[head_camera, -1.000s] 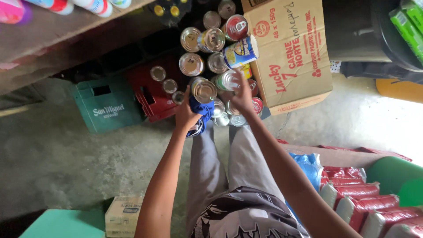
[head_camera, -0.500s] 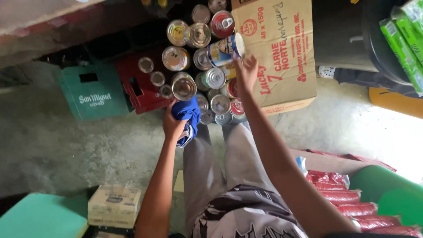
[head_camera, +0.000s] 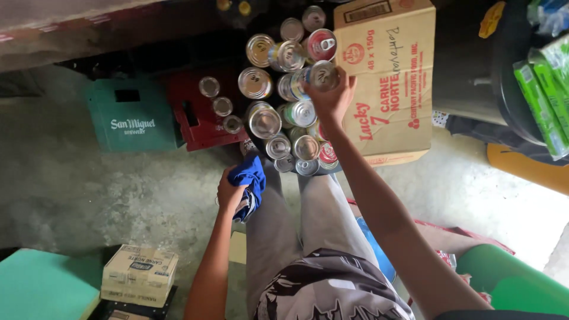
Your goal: Wiping a grocery shelf with a cloth and stocking canned food items from a cardboard box.
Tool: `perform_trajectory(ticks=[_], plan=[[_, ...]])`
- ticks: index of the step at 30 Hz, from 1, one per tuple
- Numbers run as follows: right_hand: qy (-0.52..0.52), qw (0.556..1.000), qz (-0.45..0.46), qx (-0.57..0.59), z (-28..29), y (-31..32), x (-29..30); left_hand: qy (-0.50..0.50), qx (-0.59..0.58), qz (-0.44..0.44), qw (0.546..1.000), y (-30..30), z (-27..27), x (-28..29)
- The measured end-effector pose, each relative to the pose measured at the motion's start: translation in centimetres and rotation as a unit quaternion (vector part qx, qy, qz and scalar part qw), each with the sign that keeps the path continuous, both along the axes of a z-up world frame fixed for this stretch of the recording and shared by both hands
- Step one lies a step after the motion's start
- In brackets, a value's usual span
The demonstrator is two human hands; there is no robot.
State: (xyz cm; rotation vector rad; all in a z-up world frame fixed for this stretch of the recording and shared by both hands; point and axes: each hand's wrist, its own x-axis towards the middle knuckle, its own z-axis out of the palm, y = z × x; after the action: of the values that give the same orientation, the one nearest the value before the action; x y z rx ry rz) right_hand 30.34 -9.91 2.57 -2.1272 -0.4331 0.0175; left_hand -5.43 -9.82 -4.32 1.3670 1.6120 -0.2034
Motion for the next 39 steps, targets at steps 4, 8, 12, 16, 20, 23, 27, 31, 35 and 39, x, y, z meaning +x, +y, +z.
perform_trajectory(ticks=[4, 8, 12, 16, 20, 23, 27, 31, 35, 39], plan=[[-0.075, 0.994, 0.063, -0.049, 0.2, 1.7, -2.1, -0.009, 0.018, -0.015, 1.000, 2.4, 3.1, 0.0], [-0.103, 0.986, 0.106, -0.071, 0.7, 1.2, -3.8, -0.024, 0.021, -0.039, 0.999, 5.3, 1.1, -1.9], [-0.132, 0.976, 0.145, -0.091, 1.0, 1.0, -3.9, -0.008, 0.024, -0.071, 0.997, 6.6, 2.6, -2.7], [-0.156, 0.953, 0.243, -0.088, 1.1, 1.2, -3.7, 0.003, 0.015, -0.100, 0.995, 7.2, 5.3, -2.4], [-0.109, 0.959, 0.238, -0.109, 1.1, 1.3, -4.3, -0.004, 0.009, -0.133, 0.991, 7.4, 1.6, -3.1], [-0.054, 0.967, 0.222, -0.112, 3.6, 1.1, -5.4, -0.005, 0.009, -0.148, 0.989, 7.4, 3.9, -2.3], [-0.010, 0.977, 0.198, -0.083, 3.6, -2.5, -4.4, -0.010, 0.003, -0.159, 0.987, 7.3, 5.4, -1.6], [-0.154, 0.972, 0.006, -0.177, -5.4, -14.9, 5.2, -0.010, 0.019, -0.145, 0.989, 7.0, 6.8, -0.1], [-0.004, 0.932, -0.206, -0.298, -6.4, -25.6, 13.8, -0.034, 0.063, -0.132, 0.989, 5.0, 7.8, 1.0], [0.200, 0.971, -0.093, -0.096, -4.0, -28.2, 16.2, -0.025, 0.070, -0.118, 0.990, 0.9, 11.4, 5.4]])
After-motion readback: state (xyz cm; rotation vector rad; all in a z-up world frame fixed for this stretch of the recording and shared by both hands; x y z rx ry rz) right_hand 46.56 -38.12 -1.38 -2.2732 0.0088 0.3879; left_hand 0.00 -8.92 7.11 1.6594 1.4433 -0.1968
